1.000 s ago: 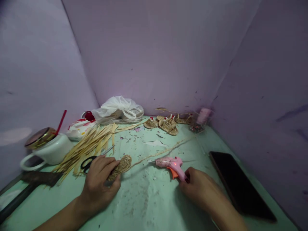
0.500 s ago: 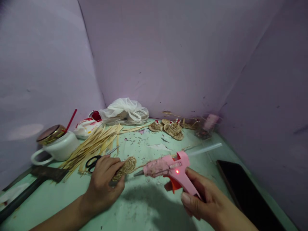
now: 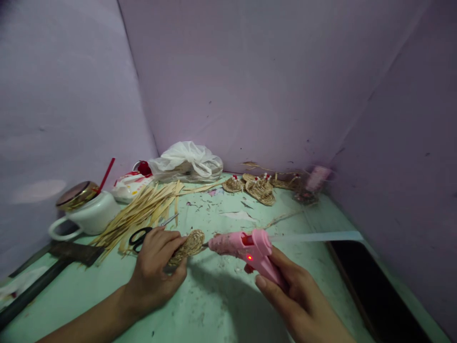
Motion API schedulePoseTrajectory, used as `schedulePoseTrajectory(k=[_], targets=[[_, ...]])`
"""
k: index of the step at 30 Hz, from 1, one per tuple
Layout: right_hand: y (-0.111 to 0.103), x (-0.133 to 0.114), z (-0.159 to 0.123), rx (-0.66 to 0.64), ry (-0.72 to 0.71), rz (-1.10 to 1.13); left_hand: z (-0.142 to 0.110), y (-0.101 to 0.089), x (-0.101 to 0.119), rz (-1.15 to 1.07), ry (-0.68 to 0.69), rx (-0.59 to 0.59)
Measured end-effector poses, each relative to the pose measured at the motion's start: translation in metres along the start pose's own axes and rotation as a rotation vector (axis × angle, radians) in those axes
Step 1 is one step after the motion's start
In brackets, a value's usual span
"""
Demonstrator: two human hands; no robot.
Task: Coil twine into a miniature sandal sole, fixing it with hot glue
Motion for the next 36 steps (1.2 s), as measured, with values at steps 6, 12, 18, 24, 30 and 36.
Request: schedulePoseTrajectory(k=[6, 12, 18, 24, 30, 36], targets=[[0.017, -0.006, -0.001, -0.141, -0.018, 0.000, 0.000, -0.001, 0.000, -0.005, 0.001, 0.014], [0.017, -0.012, -0.001, -0.112, -0.041, 0.003, 0.000, 0.000, 0.000, -0.007, 0.006, 0.012], [0.014, -0.014, 0.000, -0.075, -0.055, 0.004, 0.000, 0.001, 0.000, -0.008, 0.003, 0.000], [0.011, -0.003, 0.001, -0.058, -0.010, 0.036, 0.001, 0.000, 0.001, -0.008, 0.007, -0.003], [0.012, -0.009, 0.003, -0.034, -0.035, 0.062, 0.000, 0.001, 0.001, 0.001, 0.010, -0.004], [0.010, -0.010, 0.003, 0.018, 0.020, 0.020, 0.000, 0.001, 0.003, 0.000, 0.027, -0.012]])
Point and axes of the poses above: each hand's wrist, its own z-axis towards the middle knuckle, its own y-axis out of the palm, x = y × z, the point moved 9 cm from there along z, towards the middle knuckle, and after that the axes turned 1 degree about -z, right-handed, at the moved point
